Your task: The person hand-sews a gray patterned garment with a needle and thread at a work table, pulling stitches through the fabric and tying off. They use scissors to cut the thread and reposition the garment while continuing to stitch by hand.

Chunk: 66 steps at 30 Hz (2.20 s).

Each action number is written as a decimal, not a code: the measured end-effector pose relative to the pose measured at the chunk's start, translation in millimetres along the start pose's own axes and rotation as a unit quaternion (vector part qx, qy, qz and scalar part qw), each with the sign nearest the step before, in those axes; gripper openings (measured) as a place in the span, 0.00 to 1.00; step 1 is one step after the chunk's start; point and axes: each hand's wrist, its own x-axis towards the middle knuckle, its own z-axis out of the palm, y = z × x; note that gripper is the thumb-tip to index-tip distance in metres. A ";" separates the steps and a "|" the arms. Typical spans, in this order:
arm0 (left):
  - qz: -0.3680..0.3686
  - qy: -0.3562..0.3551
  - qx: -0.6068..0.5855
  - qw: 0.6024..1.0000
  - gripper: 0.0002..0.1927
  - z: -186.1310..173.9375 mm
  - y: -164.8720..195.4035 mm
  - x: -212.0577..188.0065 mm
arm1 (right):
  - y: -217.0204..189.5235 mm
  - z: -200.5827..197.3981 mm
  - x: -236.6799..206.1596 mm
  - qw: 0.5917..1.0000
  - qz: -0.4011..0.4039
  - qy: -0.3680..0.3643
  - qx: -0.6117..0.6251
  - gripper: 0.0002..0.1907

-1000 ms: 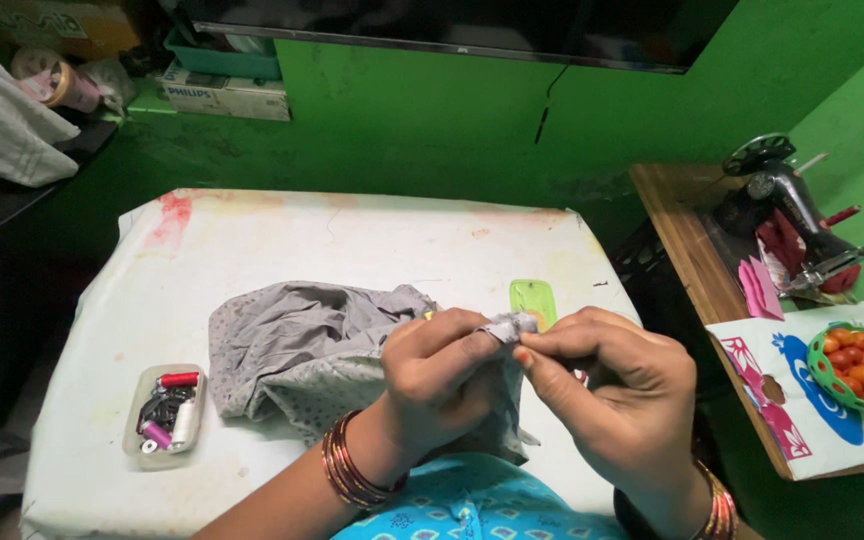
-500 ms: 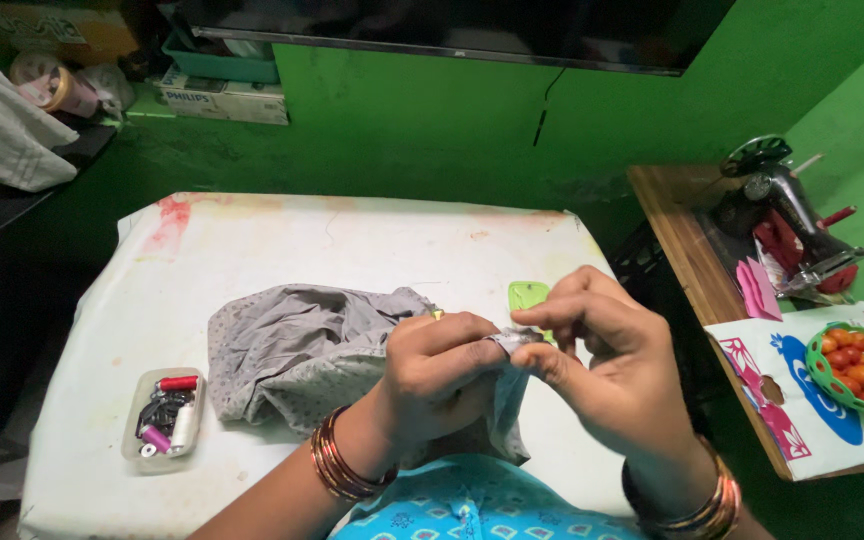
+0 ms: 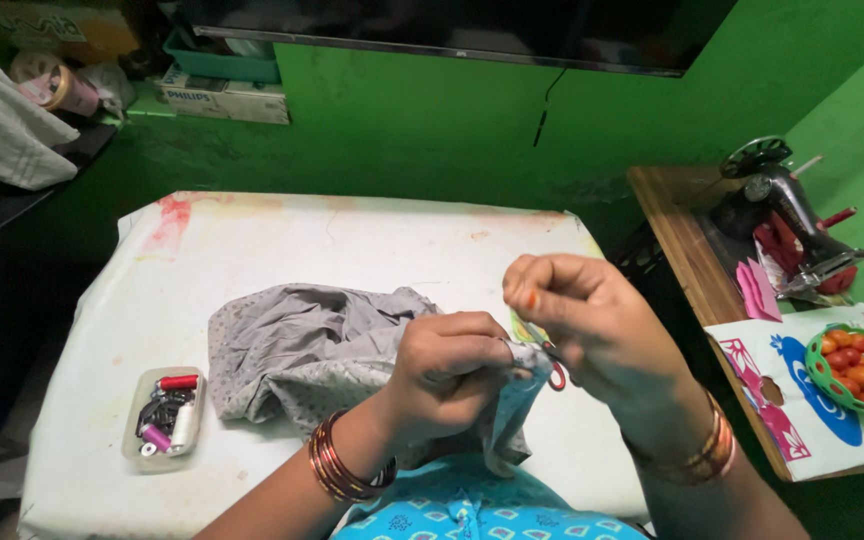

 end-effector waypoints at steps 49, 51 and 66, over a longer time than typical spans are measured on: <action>-0.091 0.037 -0.072 0.992 0.02 7.7 1.8 -0.1 | 127.8 -152.2 52.3 0.930 0.044 0.246 -0.271 0.03; -0.090 0.032 -0.040 0.995 0.03 13.0 0.1 1.1 | 72.9 -108.9 54.9 0.944 -0.020 0.154 -0.291 0.05; -0.009 0.170 0.084 0.982 0.06 17.9 12.7 12.1 | -9.9 45.8 -48.3 0.904 -0.182 0.118 -0.369 0.12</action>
